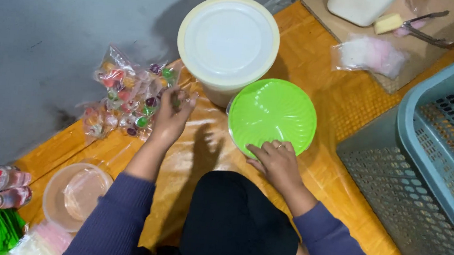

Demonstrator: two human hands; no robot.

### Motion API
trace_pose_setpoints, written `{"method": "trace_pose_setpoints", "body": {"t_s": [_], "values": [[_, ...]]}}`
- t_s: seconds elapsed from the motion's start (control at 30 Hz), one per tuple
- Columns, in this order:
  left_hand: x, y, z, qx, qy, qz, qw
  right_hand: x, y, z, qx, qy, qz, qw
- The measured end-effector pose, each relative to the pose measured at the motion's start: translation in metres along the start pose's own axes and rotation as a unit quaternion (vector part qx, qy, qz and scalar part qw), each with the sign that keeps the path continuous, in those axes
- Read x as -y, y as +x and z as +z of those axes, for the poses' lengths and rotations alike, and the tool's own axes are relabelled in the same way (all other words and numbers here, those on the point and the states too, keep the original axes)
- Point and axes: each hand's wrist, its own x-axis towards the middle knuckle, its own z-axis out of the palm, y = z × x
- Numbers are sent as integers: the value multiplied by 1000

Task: The person sits on the floor and scoops cashews from a white bucket into small plastic bags using a scoop. They then seal the bags and place them on the floor. The person repeats this process multiple times.

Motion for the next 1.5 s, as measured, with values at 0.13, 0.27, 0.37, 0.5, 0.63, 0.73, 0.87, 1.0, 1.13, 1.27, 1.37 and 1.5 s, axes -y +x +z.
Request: {"method": "trace_pose_setpoints", "body": {"t_s": [0.13,0.27,0.37,0.5,0.63,0.73,0.87,1.0,1.13,1.27,1.37,1.5], "values": [[-28,50,54,-16,-92,-91,991,-3,1,0,-18,1,-8,1000],[8,95,84,-127,-190,-202,953,-5,2,0,6,-42,-8,999],[38,122,79,-150,-165,-222,949,-19,-6,0,37,-51,23,998],[40,104,28,-132,-78,-171,973,-51,-9,-7,44,-154,113,981],[-11,25,-26,-99,-61,-168,979,-69,24,-9,-38,-165,60,984],[-26,-26,-60,-51,13,-173,983,-101,44,29,-112,-168,33,979],[10,-78,-107,-40,-47,-202,977,-105,104,68,-146,-143,14,979],[40,-124,-154,-89,-81,-240,963,-78,170,95,-65,-125,8,990],[68,-192,-202,-93,-72,-229,966,-6,213,59,78,-74,107,988],[110,-269,-239,-128,-42,-280,951,109,218,36,79,222,79,969],[153,-314,-252,-95,-13,-281,955,219,188,54,214,496,61,840],[134,-322,-252,-63,38,-235,969,357,178,29,378,288,-154,866]]}}
